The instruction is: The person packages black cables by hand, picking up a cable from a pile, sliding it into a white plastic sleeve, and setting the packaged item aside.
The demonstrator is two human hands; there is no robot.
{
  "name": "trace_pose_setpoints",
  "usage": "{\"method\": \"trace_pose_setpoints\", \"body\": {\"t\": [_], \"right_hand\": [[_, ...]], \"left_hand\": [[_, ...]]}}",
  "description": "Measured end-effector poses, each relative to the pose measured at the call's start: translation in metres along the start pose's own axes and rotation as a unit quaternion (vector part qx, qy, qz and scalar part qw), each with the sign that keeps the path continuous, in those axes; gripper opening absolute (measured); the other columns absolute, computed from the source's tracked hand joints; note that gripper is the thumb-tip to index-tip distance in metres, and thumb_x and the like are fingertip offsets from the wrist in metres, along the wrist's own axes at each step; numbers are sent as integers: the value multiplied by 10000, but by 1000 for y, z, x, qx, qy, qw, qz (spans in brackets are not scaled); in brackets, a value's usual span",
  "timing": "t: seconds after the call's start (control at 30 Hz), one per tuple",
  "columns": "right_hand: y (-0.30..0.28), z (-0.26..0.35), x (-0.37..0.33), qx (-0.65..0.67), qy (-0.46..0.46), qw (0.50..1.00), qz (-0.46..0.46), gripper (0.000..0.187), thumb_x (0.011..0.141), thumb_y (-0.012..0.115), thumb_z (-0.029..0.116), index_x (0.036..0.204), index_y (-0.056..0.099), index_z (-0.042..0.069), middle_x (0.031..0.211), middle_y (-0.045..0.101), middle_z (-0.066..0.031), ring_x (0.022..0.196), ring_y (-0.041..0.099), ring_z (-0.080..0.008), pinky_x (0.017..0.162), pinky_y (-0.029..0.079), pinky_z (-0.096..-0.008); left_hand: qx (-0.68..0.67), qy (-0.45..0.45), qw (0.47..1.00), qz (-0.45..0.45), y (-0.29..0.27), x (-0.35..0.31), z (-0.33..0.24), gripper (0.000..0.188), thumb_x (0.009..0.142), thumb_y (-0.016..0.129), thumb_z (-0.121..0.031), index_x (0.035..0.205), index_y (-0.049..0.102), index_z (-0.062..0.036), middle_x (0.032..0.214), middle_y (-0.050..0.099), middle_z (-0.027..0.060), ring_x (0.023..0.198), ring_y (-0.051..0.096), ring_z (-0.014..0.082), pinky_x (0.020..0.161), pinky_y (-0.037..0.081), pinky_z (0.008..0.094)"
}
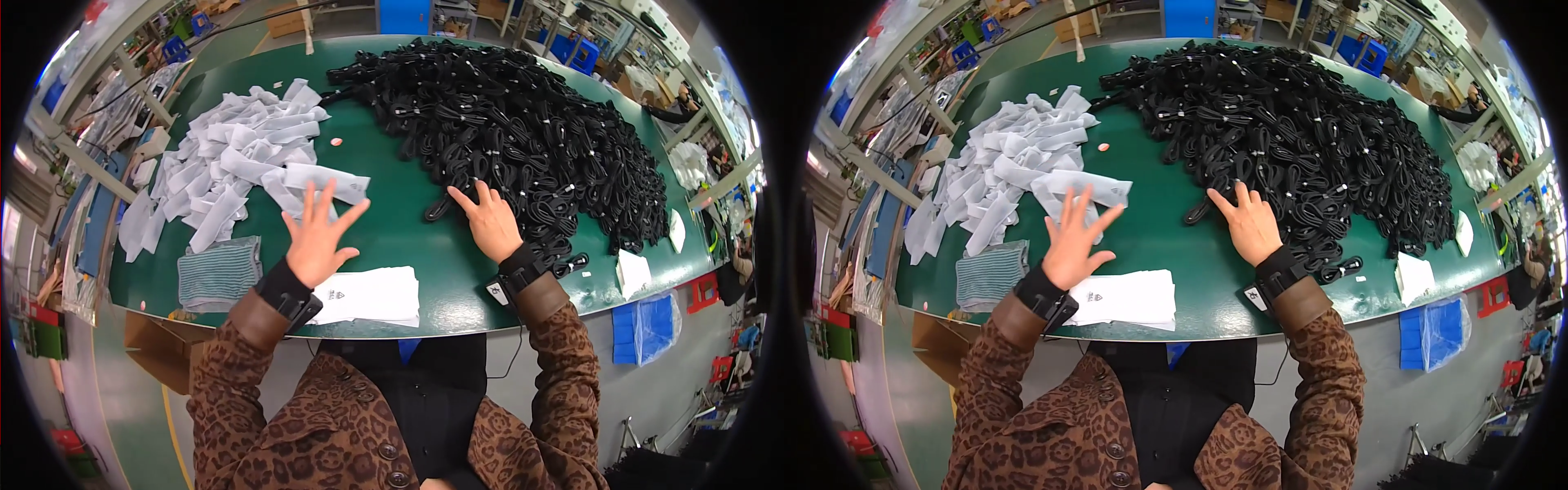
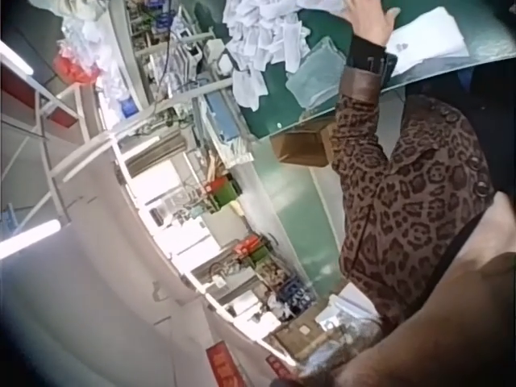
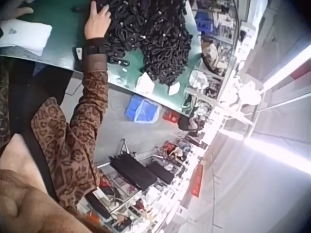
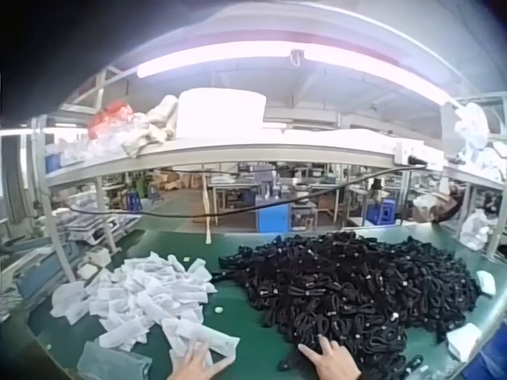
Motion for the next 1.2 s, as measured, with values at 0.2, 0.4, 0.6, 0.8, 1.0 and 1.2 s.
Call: {"method": "trace_pose_setpoints", "body": {"t": [0.2,0.4,0.6,0.8,1.0,1.2], "right_hand": [[13,0,0,-3,10,1000,12,513,805,677,31,1295,592,156,1230,519,-205,946,595,-339,794,542,-426],[-1,7,-3,-18,16,1000,-1,397,783,654,39,1172,636,116,1241,544,-176,1034,578,-331,837,510,-418],[-4,12,-1,-38,-58,997,-14,363,781,649,41,1139,631,98,1378,535,-141,1223,533,-332,908,475,-414],[-2,12,-11,-27,-49,998,25,364,766,677,59,1123,619,99,1452,507,-111,1291,505,-332,953,457,-435],[2,6,-27,-49,-56,997,22,378,750,734,98,1107,613,111,1438,517,-104,1291,505,-326,983,435,-464],[16,6,-15,-14,-28,998,49,365,750,779,186,1063,606,110,1357,566,-95,1301,499,-324,1017,406,-531]], "left_hand": [[109,30,985,134,72,21,44,712,904,685,-400,1507,322,-509,1659,89,112,1492,69,502,902,311,858],[132,31,977,165,78,45,77,606,991,574,-397,1526,297,-459,1665,84,82,1490,56,517,952,355,816],[157,32,977,141,94,84,116,588,1022,491,-428,1536,214,-497,1659,86,66,1481,48,522,927,371,821],[169,-30,975,145,96,107,162,573,1031,474,-420,1539,213,-478,1657,71,58,1497,41,487,934,387,811],[143,-169,960,172,72,109,190,590,1014,528,-376,1543,268,-413,1659,112,62,1508,115,433,985,322,811],[222,77,972,-14,55,106,60,641,941,615,-365,1523,354,-308,1627,246,69,1508,210,305,1037,178,823]]}}
Point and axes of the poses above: each hand's wrist, its own x-axis towards the middle knuckle, its own y-axis out of the palm, z = x × y, the point moved 10 cm from there along x, towards the middle knuckle
